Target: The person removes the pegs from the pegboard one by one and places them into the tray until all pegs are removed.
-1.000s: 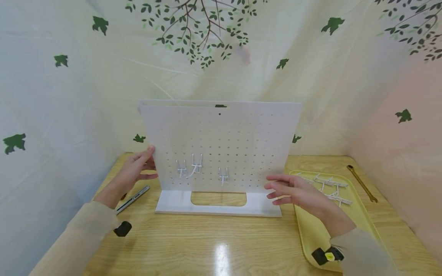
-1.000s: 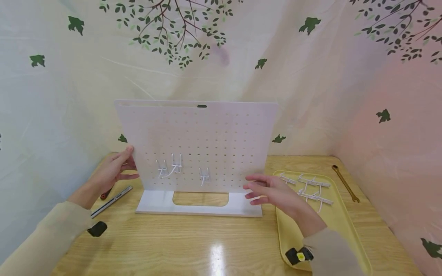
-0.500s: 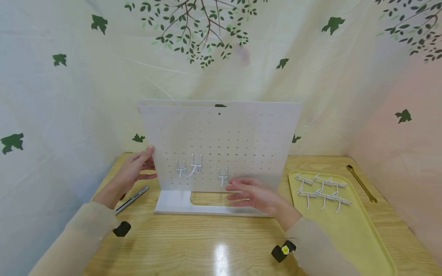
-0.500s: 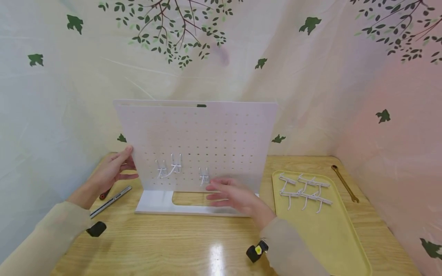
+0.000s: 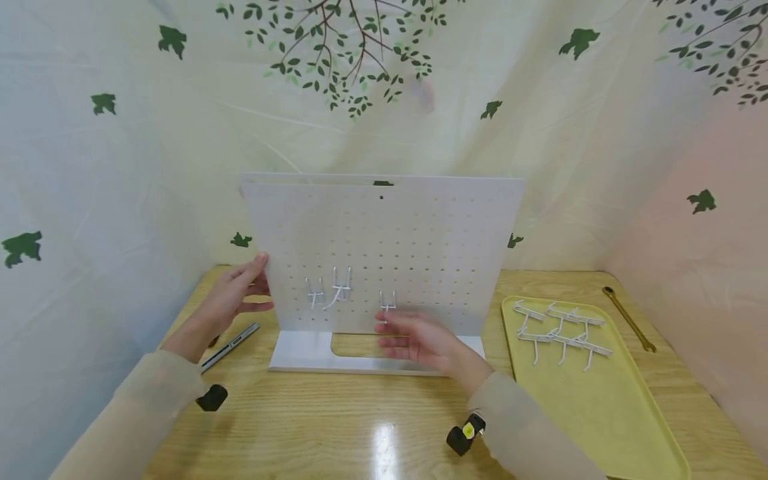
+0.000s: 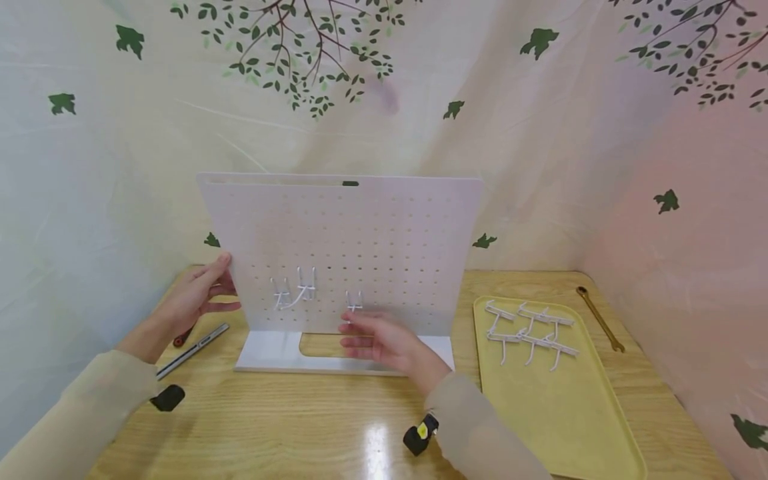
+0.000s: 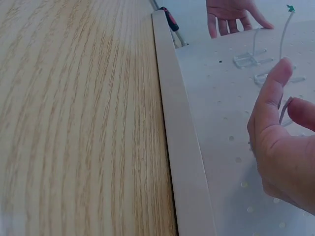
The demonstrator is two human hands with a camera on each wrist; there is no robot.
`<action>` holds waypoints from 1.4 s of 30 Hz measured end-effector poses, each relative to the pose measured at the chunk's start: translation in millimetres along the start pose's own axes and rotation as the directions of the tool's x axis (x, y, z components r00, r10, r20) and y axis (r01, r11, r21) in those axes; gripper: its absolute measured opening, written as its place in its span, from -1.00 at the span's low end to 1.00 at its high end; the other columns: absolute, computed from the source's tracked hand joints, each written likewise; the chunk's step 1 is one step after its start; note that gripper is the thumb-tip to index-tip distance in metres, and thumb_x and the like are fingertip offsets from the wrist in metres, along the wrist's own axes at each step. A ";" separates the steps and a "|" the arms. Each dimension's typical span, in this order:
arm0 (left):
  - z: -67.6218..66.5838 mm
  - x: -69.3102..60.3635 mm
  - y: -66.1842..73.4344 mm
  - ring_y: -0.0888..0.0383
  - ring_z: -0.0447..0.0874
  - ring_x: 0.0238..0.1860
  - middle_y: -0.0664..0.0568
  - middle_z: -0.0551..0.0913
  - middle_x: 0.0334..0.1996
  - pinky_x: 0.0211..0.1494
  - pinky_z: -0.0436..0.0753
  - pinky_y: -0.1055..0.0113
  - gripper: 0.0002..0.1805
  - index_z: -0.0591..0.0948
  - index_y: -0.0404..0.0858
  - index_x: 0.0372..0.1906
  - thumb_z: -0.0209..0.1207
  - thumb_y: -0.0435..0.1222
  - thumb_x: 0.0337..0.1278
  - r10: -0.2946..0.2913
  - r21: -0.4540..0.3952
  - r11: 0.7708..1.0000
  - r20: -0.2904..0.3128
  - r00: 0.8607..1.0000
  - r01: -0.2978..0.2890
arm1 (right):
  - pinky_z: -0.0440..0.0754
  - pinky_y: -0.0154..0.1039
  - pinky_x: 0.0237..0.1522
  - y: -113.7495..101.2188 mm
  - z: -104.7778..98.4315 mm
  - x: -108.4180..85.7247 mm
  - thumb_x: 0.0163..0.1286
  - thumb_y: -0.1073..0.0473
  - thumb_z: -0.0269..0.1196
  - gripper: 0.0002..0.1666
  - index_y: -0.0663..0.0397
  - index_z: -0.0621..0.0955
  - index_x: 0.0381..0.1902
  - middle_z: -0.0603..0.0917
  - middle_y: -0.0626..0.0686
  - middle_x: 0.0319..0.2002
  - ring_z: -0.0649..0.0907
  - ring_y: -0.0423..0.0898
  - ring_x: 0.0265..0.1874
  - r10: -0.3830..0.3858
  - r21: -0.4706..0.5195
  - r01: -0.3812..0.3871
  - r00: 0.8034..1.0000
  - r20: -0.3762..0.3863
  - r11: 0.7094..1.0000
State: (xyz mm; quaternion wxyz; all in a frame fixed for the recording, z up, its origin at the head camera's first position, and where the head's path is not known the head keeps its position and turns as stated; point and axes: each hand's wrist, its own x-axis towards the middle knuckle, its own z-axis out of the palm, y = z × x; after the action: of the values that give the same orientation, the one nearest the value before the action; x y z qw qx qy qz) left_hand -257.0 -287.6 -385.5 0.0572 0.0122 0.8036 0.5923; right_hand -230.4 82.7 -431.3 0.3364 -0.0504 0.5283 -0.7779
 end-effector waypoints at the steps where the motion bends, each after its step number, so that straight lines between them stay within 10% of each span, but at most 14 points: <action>1: -0.1 0.3 0.1 -0.17 0.61 0.07 -0.29 0.55 0.08 0.02 0.73 0.03 -0.19 0.50 -0.41 0.13 -0.10 0.32 0.41 0.003 0.002 1.000 -0.001 1.000 -0.003 | 0.72 -0.17 -0.03 -0.1 0.5 0.4 0.61 0.18 0.08 -0.41 0.48 0.28 0.41 0.70 0.07 -0.10 0.72 -0.09 -0.24 -0.001 0.002 0.001 1.000 -0.001 1.000; 42: 0.2 -1.8 2.1 -0.04 0.63 0.00 -0.27 0.54 0.04 0.03 0.73 0.07 -0.20 0.47 -0.41 0.06 -0.11 0.32 0.42 0.010 0.019 1.000 0.020 1.000 -0.010 | 0.68 -0.38 -0.31 -5.6 9.5 0.1 0.60 0.26 0.07 -0.44 0.40 0.29 0.44 0.71 -0.06 -0.28 0.66 -0.23 -0.47 0.026 0.072 -0.025 1.000 -0.016 0.997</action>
State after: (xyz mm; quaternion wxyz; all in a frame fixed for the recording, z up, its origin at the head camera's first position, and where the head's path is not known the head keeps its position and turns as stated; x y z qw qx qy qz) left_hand -255.2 -287.0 -383.4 0.0621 0.0225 0.8087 0.5845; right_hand -229.0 76.3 -422.4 0.3436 -0.0250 0.5033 -0.7925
